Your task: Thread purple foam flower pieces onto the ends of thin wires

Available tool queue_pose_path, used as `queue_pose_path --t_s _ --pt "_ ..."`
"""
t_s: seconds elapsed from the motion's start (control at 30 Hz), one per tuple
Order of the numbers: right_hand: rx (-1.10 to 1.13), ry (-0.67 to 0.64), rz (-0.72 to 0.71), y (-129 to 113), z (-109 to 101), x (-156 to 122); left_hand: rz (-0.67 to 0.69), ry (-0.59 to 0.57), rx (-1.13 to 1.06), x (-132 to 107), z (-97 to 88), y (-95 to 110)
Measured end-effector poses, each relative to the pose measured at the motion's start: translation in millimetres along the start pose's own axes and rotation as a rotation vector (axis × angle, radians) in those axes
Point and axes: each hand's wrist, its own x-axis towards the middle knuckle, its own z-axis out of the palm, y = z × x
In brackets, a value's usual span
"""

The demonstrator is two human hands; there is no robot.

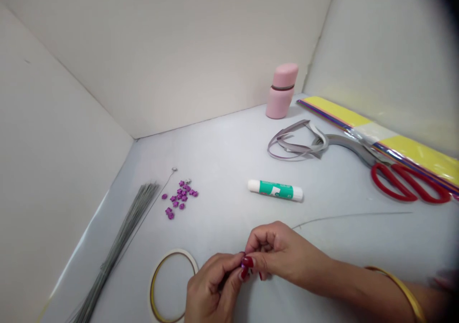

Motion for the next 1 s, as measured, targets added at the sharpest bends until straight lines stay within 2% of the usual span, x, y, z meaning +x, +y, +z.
queue_pose_path --t_s 0.1,0.33,0.6,0.83,1.0 --pt "0.004 -0.004 -0.011 1.9 0.1 -0.1 -0.037 -0.017 -0.059 1.0 -0.2 -0.1" --pt "0.024 -0.020 0.004 0.5 0.5 1.4 -0.227 -0.017 -0.215 2.1 -1.2 3.0" --pt "0.005 0.003 -0.014 1.9 1.5 0.6 -0.210 -0.023 -0.228 0.3 0.5 -2.6" --pt "-0.004 -0.014 -0.020 1.4 1.5 0.4 -0.364 0.000 -0.312 2.0 0.5 2.2" --pt "-0.047 -0.002 -0.041 4.4 1.1 0.1 -0.295 0.000 -0.246 1.2 2.0 1.2"
